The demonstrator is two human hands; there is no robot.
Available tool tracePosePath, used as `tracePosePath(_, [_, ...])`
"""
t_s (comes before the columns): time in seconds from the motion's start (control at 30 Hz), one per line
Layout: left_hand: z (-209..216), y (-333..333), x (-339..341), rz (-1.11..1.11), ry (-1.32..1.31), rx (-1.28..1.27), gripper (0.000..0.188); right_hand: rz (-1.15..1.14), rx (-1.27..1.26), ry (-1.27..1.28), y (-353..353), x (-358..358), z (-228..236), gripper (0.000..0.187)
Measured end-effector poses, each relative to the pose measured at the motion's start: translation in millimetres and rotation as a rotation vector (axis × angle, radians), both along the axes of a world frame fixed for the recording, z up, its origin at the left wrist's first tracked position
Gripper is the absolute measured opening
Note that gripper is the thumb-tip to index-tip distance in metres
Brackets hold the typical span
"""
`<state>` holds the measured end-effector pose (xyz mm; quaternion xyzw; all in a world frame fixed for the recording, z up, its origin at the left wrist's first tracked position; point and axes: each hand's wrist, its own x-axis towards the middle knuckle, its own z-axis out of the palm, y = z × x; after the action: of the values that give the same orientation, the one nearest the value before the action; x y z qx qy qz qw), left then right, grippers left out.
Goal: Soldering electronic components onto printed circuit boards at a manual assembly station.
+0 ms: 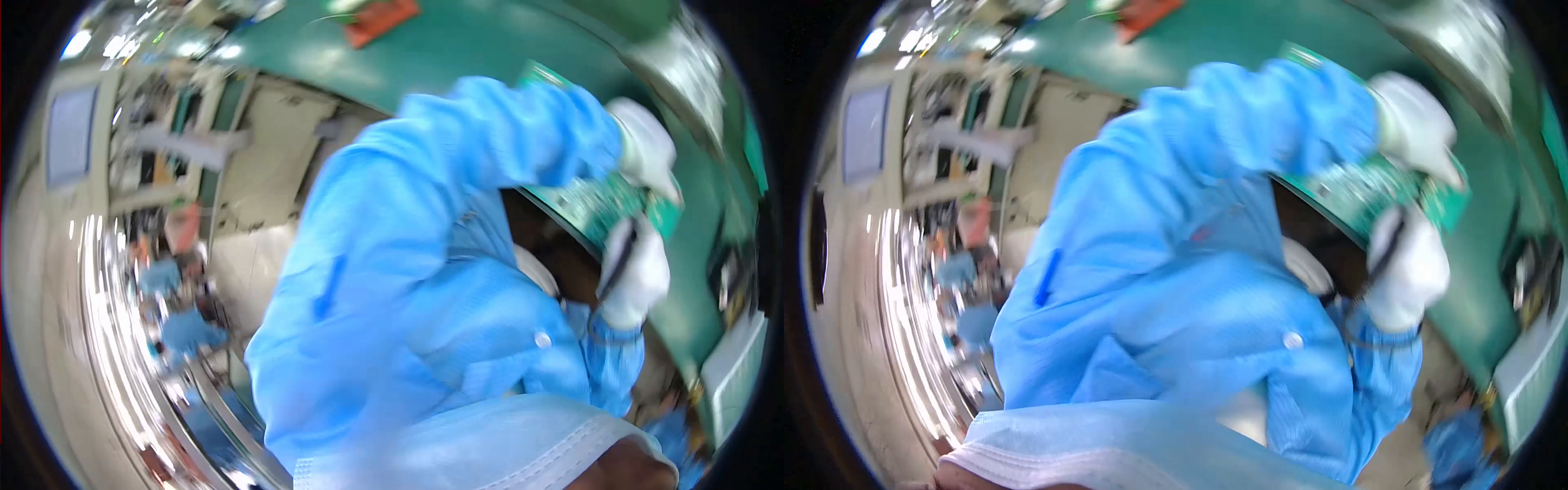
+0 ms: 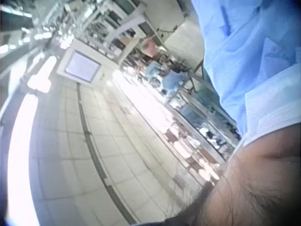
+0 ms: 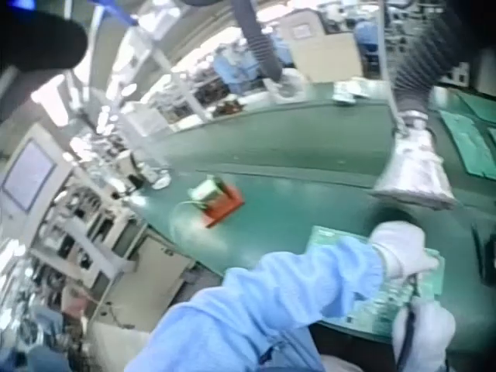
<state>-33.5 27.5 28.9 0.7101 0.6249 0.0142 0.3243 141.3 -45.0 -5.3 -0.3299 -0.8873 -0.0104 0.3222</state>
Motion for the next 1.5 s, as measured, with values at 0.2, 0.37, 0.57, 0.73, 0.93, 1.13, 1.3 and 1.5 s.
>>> tracePosePath(0.2, [-26,11,5,0.022,-0.014,0.115,0.071,-0.027,-0.042,0.017,-3,3,-3,0.013])
tracePosePath(0.37, [-30,13,-3,0.016,-0.013,0.050,0.072,0.022,-0.174,0.182,-1,11,-8,0.015])
tracePosePath(0.57, [-18,3,-15,-0.072,0.000,0.028,0.074,-0.110,-0.435,0.527,15,77,-22,0.023])
tracePosePath(0.73, [18,-27,-7,0.047,0.199,0.071,0.051,-0.070,-0.520,0.841,48,78,-55,0.016])
tracePosePath(0.93, [-24,-70,-22,-0.309,0.115,1.019,0.011,-0.044,-0.551,0.783,42,81,-39,0.012])
tracePosePath(1.13, [-37,-83,-2,0.144,0.178,0.723,0.012,-0.027,-0.595,0.792,44,84,-39,0.013])
tracePosePath(1.3, [-38,-76,-3,0.077,0.220,0.880,0.010,-0.033,-0.571,0.745,45,85,-42,0.015])
tracePosePath(1.5, [-31,-71,5,-0.017,0.228,0.879,0.014,-0.017,-0.594,0.797,45,88,-40,0.014])
